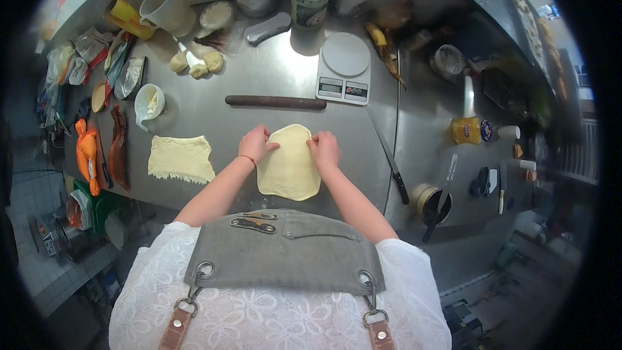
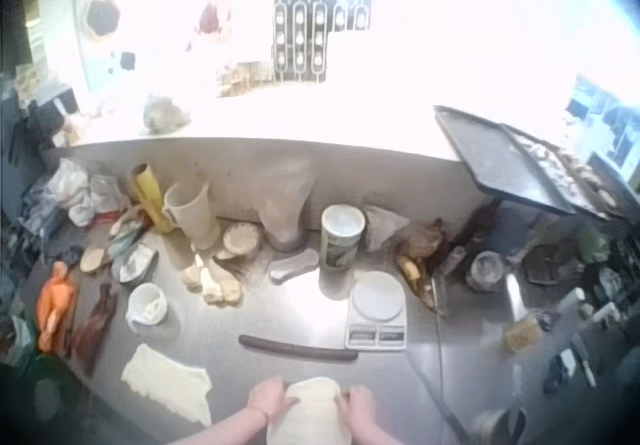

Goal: The person retrieves dough from a walk-in cooler, places it on a stainless steel counter, and portions it into smaller pieces using a knife. They weigh portions on a digital scale, then roll out individual pieces into flat sheets using a rolling pin.

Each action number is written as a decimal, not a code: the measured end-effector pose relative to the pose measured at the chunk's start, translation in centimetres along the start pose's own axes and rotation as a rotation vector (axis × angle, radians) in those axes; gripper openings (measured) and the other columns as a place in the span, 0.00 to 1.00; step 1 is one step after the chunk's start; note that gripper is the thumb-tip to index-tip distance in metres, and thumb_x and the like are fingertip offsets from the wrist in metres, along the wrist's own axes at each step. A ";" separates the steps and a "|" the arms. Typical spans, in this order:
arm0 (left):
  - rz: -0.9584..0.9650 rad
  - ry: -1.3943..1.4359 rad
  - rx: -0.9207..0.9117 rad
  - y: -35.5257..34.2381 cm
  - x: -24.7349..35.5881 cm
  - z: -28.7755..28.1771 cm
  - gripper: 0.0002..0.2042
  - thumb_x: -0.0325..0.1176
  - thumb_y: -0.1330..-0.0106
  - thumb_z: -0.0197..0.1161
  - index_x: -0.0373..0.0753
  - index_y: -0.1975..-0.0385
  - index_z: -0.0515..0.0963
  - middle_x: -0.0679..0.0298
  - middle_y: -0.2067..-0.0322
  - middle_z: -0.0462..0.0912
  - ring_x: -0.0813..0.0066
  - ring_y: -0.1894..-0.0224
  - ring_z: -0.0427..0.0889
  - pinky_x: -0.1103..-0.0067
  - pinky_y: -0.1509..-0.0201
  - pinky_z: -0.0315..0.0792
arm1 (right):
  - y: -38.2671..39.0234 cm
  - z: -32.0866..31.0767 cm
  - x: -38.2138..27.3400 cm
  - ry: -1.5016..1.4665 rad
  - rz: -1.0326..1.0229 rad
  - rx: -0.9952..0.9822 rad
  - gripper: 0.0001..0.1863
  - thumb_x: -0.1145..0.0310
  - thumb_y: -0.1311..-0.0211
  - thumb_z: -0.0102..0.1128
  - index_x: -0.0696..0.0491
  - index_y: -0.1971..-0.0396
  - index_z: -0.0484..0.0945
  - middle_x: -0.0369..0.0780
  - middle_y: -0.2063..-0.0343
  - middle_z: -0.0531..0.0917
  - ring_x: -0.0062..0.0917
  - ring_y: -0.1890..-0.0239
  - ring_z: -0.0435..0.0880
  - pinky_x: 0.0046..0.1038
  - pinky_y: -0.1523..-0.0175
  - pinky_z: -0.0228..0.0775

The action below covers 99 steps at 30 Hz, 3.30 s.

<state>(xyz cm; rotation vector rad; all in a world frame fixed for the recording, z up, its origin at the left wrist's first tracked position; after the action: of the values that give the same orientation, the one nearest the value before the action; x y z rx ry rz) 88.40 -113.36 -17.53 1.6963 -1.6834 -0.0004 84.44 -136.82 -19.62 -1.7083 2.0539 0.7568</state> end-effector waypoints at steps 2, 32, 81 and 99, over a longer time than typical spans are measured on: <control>-0.068 -0.011 -0.151 0.1 -0.6 0.4 0.21 0.42 0.39 0.74 0.41 0.49 0.79 0.58 0.58 0.85 0.58 0.53 0.85 0.66 0.47 0.79 | 0.7 0.1 0.0 -0.024 0.059 0.002 0.09 0.66 0.37 0.69 0.55 0.63 0.82 0.44 0.63 0.81 0.39 0.56 0.83 0.38 0.52 0.77; 0.541 0.407 -0.062 20.3 -7.2 -10.6 0.08 0.26 0.26 0.64 0.37 0.51 0.86 0.69 0.65 0.88 0.83 0.62 0.82 0.82 0.53 0.78 | 21.8 -12.6 -2.2 -0.711 0.063 -0.088 0.12 0.71 0.33 0.69 0.61 0.54 0.86 0.39 0.66 0.89 0.21 0.62 0.87 0.25 0.53 0.79; 0.450 -0.623 0.227 25.3 -18.2 7.8 0.29 0.46 0.22 0.51 0.52 0.22 0.59 0.73 0.23 0.61 0.73 0.21 0.57 0.55 0.17 0.41 | 30.3 3.2 4.4 0.430 -0.277 0.050 0.33 0.62 0.29 0.59 0.47 0.26 0.66 0.35 0.26 0.68 0.31 0.24 0.64 0.51 0.21 0.50; 0.719 -0.287 0.142 24.9 -12.3 8.1 0.29 0.33 0.32 0.62 0.38 0.30 0.67 0.56 0.43 0.74 0.58 0.35 0.72 0.66 0.24 0.62 | 29.2 4.5 -1.0 0.055 -0.453 -0.059 0.29 0.74 0.39 0.57 0.58 0.35 0.73 0.46 0.43 0.76 0.41 0.36 0.74 0.40 0.28 0.63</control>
<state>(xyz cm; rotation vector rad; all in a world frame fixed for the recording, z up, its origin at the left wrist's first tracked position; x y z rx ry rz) 61.23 -103.44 -17.29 1.1330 -2.4789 0.2272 55.87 -129.66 -17.61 -2.1386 1.5926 0.6294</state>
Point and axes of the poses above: each hand's wrist, its own y-axis away from the middle knuckle, its own z-axis out of the palm, x = y × z, the point moved 2 cm from there along -y, towards the middle knuckle
